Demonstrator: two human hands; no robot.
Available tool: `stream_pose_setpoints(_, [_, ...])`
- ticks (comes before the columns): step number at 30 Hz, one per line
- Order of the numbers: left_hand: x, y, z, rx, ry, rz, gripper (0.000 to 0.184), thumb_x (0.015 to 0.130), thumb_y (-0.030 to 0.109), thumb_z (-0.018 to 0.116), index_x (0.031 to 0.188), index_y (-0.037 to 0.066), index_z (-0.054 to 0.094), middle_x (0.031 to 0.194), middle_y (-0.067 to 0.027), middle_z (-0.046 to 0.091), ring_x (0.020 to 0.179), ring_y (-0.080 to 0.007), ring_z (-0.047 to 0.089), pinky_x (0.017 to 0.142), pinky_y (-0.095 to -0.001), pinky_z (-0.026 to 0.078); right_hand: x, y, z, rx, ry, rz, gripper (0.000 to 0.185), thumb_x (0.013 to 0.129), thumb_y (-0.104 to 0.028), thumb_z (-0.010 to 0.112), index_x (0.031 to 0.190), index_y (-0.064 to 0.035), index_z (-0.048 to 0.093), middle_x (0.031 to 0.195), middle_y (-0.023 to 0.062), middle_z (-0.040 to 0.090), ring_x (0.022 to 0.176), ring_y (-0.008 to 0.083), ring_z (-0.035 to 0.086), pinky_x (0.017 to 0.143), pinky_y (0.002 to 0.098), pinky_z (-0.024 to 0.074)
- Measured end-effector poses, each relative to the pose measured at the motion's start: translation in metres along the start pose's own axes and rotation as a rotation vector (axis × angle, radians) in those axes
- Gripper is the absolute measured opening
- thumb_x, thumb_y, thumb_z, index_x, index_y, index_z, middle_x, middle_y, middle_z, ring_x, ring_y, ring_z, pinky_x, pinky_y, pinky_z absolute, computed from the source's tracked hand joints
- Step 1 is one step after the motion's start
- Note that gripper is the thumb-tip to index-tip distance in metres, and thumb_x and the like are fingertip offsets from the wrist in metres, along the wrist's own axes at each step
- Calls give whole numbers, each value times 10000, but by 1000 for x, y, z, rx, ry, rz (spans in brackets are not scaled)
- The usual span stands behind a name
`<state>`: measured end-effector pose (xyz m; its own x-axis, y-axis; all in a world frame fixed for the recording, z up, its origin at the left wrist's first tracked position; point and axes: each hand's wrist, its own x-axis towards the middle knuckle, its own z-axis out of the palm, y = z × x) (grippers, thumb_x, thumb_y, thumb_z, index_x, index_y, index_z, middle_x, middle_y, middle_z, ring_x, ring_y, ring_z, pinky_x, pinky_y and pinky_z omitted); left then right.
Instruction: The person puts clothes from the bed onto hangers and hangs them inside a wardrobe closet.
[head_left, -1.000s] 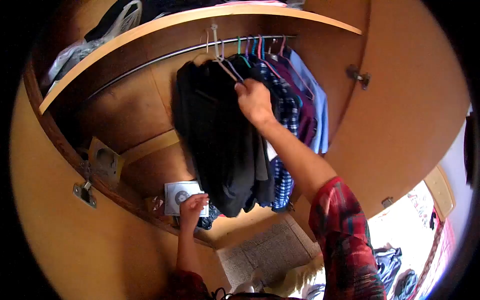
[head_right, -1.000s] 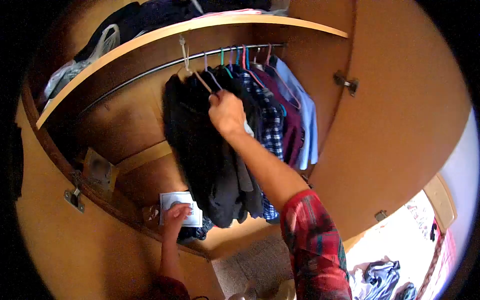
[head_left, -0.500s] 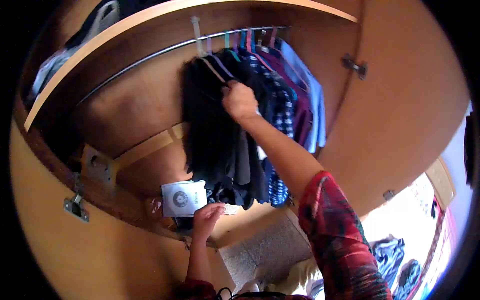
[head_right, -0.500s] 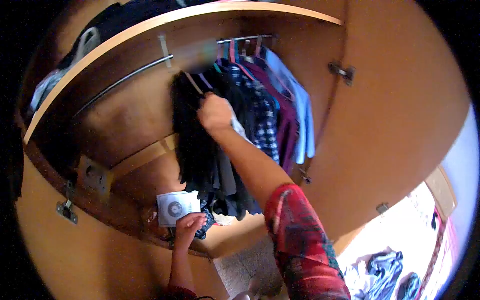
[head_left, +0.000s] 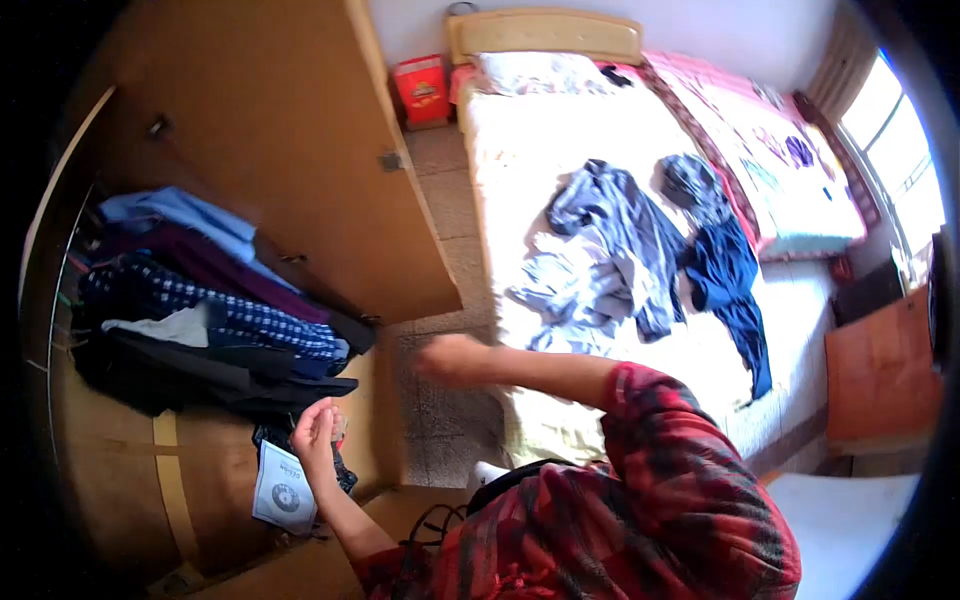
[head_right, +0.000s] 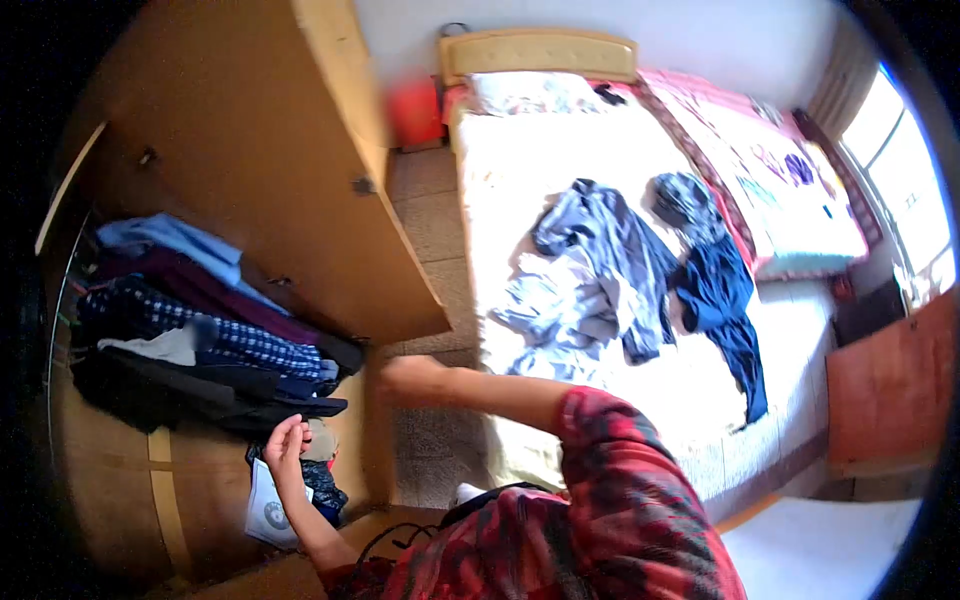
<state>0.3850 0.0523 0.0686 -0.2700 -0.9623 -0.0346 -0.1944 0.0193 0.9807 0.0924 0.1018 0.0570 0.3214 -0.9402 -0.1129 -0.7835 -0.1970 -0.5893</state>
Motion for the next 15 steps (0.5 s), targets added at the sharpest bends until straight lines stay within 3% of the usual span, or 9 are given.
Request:
stream_pose_setpoints(2, [-30,16,54,26,-59,-110,219,895,155,573,1056,14,619,874,-37,645,733,-69,581,625,-191,443,-113,99,65,-71,-28,63,157,807,-213,551,838,-64,593,721,157,609,691,310,620,562,423,492])
stream_pose_setpoints(4, [-61,16,102,73,-211,-96,220,897,147,565,1065,13,614,895,-40,640,745,-76,587,637,-195,448,-242,151,85,-196,-158,376,150,750,-220,610,798,-79,624,688,128,618,638,309,617,538,424,477])
stream_pose_setpoints(5, [-76,16,122,56,-309,-127,242,879,137,589,1086,12,605,920,-57,649,779,-93,607,659,-198,461,-304,173,102,-115,-129,631,125,712,-187,598,732,-77,654,745,163,640,715,318,635,588,424,494])
stream_pose_setpoints(7, [-109,31,170,65,-511,-198,264,881,135,581,1113,9,590,939,-60,644,789,-99,608,667,-210,466,-434,196,135,-119,66,809,141,719,-182,591,699,-53,645,732,167,641,686,346,630,591,440,493])
stream_pose_setpoints(9, [-133,35,217,137,-715,-253,288,877,117,581,1144,11,573,958,-62,641,803,-99,609,672,-212,469,-546,180,155,-5,79,1216,148,734,-173,576,712,-45,647,783,204,640,728,354,635,632,452,500])
stream_pose_setpoints(11, [-155,41,261,194,-852,-298,322,843,100,625,1151,16,586,937,-51,645,809,-72,582,705,-219,476,-656,173,227,62,334,1399,161,763,-156,560,747,-20,644,753,207,644,669,331,649,578,426,517])
stream_pose_setpoints(13, [-174,50,300,273,-991,-222,328,833,83,629,1151,14,588,943,-38,644,827,-68,575,742,-220,473,-716,124,260,1052,904,1781,143,806,-167,565,814,-42,636,715,146,641,602,269,644,517,398,519])
stream_pose_setpoints(14, [-182,54,316,287,-1057,-192,324,832,83,629,1147,17,591,944,-33,644,831,-69,577,745,-219,472,-744,106,287,1274,1075,1847,104,830,-172,570,864,-78,598,648,83,595,558,202,611,476,335,498])
stream_pose_setpoints(15, [-188,56,331,316,-1125,-136,330,833,93,635,1152,21,588,945,-25,644,833,-66,573,741,-218,464,-765,82,314,1337,1309,1767,93,832,-152,554,804,-67,578,619,97,575,523,206,589,429,338,471])
